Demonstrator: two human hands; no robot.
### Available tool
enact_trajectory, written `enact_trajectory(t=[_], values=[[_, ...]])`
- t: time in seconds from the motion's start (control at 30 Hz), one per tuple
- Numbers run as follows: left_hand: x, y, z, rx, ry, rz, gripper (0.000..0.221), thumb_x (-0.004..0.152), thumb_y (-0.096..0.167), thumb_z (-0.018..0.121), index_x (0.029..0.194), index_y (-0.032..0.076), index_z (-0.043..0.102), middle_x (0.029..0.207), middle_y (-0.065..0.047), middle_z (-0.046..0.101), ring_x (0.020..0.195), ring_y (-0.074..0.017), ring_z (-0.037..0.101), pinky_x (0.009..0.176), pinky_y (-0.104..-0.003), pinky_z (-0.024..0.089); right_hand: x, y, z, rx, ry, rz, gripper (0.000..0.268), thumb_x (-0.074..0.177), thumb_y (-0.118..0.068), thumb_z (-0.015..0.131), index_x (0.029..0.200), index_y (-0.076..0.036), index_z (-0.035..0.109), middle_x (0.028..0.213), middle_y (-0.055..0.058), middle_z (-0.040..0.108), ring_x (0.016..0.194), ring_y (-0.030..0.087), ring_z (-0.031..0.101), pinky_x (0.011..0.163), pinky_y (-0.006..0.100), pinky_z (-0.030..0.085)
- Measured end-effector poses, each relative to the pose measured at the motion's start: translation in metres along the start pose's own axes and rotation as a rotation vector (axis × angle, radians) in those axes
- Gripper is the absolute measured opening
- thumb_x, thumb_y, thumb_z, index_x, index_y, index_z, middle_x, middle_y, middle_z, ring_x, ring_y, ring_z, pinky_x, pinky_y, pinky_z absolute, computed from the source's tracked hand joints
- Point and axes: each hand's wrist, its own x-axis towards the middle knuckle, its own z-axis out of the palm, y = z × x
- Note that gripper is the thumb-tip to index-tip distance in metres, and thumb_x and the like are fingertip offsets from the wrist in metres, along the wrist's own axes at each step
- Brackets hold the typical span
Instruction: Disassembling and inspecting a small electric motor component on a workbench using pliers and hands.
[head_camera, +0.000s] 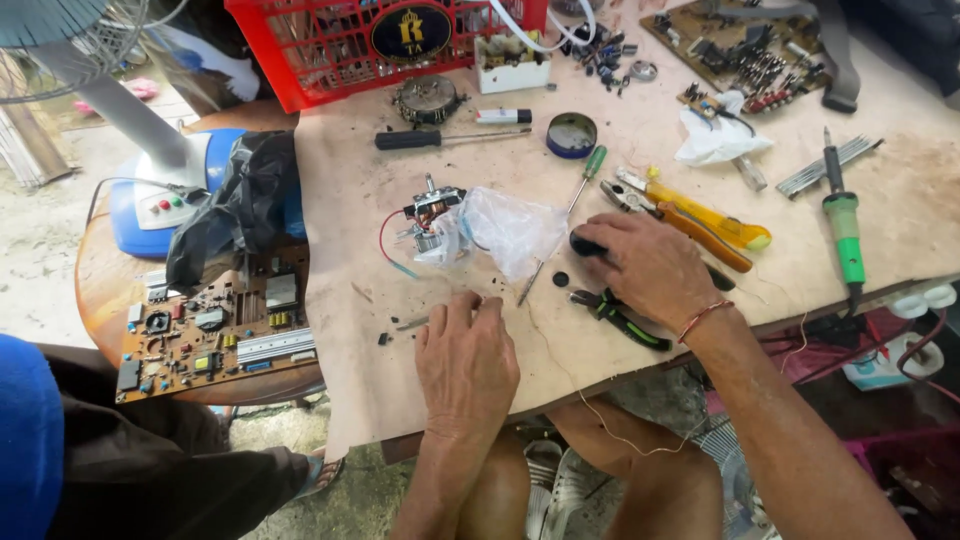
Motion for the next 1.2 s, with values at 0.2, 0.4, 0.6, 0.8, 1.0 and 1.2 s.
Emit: enact_trajectory(t=[0.2,0.4,0.6,0.8,1.0,1.2], values=[[0.013,0.004,-0.003,-0.090,-0.061,0.058,0.027,0.095,0.018,0.059,0.117,0.013,0.073,0.103,-0.011,0.067,0.090,-0.0242,0.062,0.075,-0.038,0.047,-0.035,-0.024,-0.011,-0.061,-0.149,-0.014,0.035,0.097,-0.037,0.061,0.130,-0.024,0.069,0.128,0.009,0.070,0.123,0.032,0.065,0.096,0.047,0.054],[0.045,0.041,0.032,-0.112,-0.119,0.279,0.021,0.093,0.013,0.062,0.112,0.008,0.070,0.097,-0.013,0.071,0.091,-0.0274,0.070,0.075,-0.040,0.052,-0.055,0.029,0.028,-0.149,0.139,-0.081,0.034,0.095,-0.040,0.066,0.125,-0.024,0.069,0.112,0.005,0.071,0.112,0.025,0.070,0.092,0.038,0.055],[0.087,0.071,0.060,-0.001,-0.107,0.388,0.024,0.089,0.020,0.069,0.109,0.009,0.062,0.097,-0.010,0.064,0.093,-0.0303,0.069,0.076,-0.044,0.056,-0.056,0.053,0.034,-0.328,0.271,-0.024,0.033,0.091,-0.046,0.064,0.121,-0.033,0.068,0.111,-0.005,0.066,0.109,0.018,0.066,0.086,0.036,0.051],[0.100,0.065,0.084,-0.149,-0.140,0.354,0.008,0.094,0.012,0.062,0.101,0.007,0.061,0.089,-0.009,0.063,0.087,-0.0286,0.071,0.074,-0.037,0.059,-0.064,0.034,0.032,-0.276,0.457,-0.019,0.021,0.093,-0.045,0.067,0.110,-0.032,0.070,0.112,-0.011,0.067,0.113,0.011,0.064,0.096,0.031,0.043],[0.076,0.067,0.013,-1.726,-0.203,-0.343,0.033,0.097,0.008,0.059,0.124,-0.011,0.063,0.093,-0.021,0.066,0.072,-0.0227,0.072,0.065,-0.031,0.066,-0.060,0.026,0.025,-0.074,0.529,-0.071,0.017,0.092,-0.030,0.071,0.109,-0.027,0.074,0.105,-0.005,0.071,0.103,0.019,0.070,0.089,0.036,0.050],[0.063,0.050,-0.119,-2.223,0.387,-0.200,0.033,0.093,0.007,0.072,0.125,0.003,0.062,0.121,-0.023,0.066,0.102,-0.0362,0.070,0.072,-0.034,0.065,-0.047,-0.010,0.047,-0.074,0.286,-0.091,0.022,0.095,-0.041,0.065,0.105,-0.026,0.077,0.104,-0.003,0.073,0.100,0.019,0.069,0.088,0.041,0.046]])
